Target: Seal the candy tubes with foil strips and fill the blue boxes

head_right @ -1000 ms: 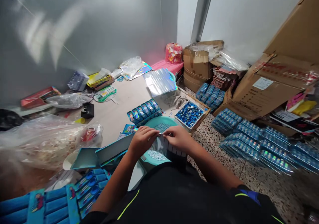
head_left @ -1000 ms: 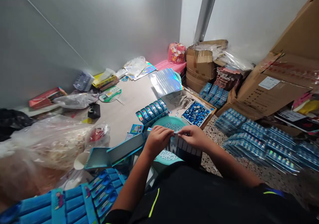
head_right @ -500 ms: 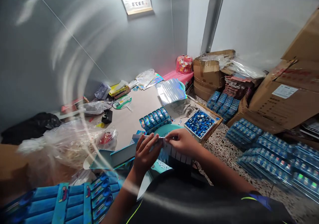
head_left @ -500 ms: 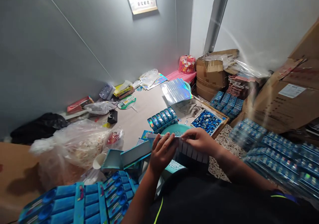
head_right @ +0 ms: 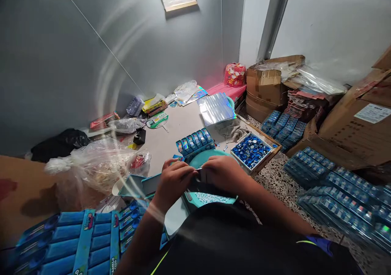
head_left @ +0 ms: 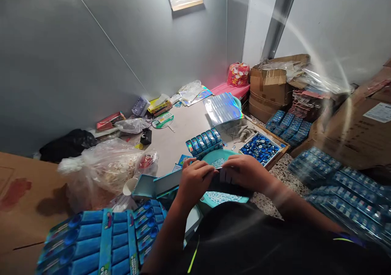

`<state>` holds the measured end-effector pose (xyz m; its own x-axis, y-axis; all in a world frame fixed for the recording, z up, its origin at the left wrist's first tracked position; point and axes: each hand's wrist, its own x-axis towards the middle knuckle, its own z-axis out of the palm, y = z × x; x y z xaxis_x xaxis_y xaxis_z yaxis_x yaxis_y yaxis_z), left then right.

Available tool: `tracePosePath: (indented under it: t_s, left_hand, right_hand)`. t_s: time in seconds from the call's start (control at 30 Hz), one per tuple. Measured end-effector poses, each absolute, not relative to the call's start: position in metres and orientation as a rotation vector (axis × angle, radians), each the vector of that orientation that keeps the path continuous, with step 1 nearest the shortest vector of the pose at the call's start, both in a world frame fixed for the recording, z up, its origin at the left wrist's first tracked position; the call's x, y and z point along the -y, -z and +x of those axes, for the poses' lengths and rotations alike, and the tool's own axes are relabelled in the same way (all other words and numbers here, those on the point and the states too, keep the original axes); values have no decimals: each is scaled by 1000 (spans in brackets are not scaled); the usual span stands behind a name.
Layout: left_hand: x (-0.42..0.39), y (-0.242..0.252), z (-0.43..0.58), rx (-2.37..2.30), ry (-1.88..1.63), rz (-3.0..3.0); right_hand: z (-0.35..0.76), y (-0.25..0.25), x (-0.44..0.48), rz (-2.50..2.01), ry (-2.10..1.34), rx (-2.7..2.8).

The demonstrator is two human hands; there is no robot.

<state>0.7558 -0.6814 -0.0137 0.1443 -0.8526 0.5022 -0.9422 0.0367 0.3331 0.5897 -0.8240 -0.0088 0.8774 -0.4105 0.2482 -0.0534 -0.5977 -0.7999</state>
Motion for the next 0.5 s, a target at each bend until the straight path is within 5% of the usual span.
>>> tracePosePath:
  t_s: [0.5]
  left_hand:
    - [699,6,752,2069,-532,1401]
  right_hand:
    - [572,1,822,-2207,627,-378]
